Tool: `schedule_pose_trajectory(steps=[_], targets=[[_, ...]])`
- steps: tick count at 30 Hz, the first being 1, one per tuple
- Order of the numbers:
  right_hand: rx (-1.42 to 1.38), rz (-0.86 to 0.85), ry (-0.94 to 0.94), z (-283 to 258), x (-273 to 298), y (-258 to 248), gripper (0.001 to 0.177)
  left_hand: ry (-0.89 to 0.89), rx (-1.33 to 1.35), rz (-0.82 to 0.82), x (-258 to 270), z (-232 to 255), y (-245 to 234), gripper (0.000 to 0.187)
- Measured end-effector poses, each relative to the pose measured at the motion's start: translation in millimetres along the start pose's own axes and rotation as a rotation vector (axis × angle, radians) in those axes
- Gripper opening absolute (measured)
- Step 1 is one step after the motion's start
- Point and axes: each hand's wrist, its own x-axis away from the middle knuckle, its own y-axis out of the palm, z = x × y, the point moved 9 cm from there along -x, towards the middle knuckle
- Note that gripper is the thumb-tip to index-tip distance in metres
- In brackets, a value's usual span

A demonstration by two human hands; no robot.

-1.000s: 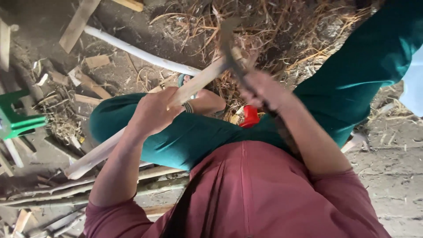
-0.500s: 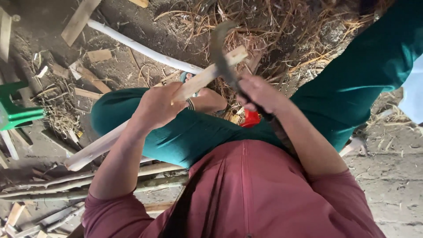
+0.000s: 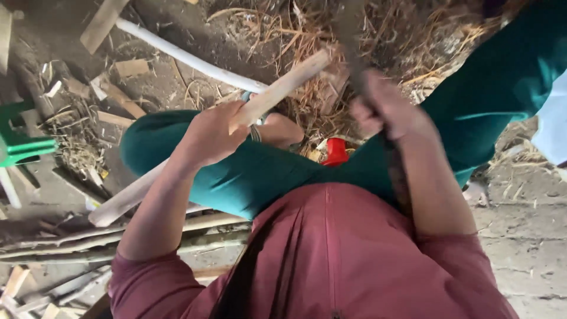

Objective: The person sits on the ground and uses a curved blade to shave and shape a piece of light-colored wood. They repeatedly rotate the wood and scrape its surface to remove thin layers, creating wood shavings that fall to the floor.

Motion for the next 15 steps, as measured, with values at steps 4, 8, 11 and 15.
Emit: schedule_pose_trajectory(steps=[4,8,11,15], targets=[[0.227,-0.302,0.287,20,11,108,0.043,0.092,-0.128,0.011,-3,18,-3,0.050],[-0.070,-0.618,0.269,48,22,155,0.036,-0.030,-0.271,-0.176,-1,11,17,0.043],[-0.105,-0.573,0.270,39,23,151,0.045,0.185,-0.476,-0.329,1,9,36,0.034],[0.222,-0.468,0.122,37,1,84,0.028,0.040,-0.024,-0.218,7,5,17,0.046]])
